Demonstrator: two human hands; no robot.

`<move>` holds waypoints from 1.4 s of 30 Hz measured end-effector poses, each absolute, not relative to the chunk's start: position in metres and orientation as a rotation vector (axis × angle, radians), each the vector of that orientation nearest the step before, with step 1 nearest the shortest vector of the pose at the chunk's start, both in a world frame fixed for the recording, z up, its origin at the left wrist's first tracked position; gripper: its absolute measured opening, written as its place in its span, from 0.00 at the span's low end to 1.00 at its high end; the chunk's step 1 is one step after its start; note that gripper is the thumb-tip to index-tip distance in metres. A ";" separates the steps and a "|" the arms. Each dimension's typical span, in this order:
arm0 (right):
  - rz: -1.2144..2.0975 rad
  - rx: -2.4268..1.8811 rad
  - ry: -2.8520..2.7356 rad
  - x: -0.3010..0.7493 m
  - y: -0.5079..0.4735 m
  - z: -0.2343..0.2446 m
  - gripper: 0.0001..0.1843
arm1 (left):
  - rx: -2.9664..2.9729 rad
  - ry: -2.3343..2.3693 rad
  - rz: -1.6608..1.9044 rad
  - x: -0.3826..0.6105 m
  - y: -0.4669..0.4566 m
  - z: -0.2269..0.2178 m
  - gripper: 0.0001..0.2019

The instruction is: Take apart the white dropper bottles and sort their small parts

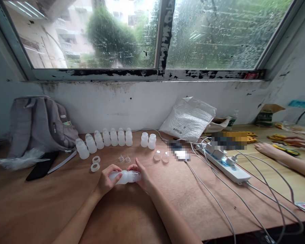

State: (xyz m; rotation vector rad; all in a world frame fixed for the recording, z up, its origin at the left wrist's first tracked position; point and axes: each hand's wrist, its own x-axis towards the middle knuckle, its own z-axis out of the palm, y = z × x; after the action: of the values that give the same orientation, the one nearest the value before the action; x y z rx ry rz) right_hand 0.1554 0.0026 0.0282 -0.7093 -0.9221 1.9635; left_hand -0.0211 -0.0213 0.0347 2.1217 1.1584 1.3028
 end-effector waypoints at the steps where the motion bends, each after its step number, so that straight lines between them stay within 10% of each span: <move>1: 1.962 -0.709 -0.927 0.154 0.002 0.028 0.28 | 2.130 1.154 1.301 -0.022 -0.021 0.034 0.07; 42: 1.389 -0.989 -0.926 0.153 0.015 0.014 0.16 | 2.086 1.349 1.143 0.001 -0.018 0.004 0.24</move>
State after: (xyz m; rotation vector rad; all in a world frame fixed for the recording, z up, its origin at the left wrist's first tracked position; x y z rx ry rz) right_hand 0.1526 0.0146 0.0136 -0.9887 -0.9259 1.3887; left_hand 0.0008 -0.0185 0.0040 2.0856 1.3485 1.1428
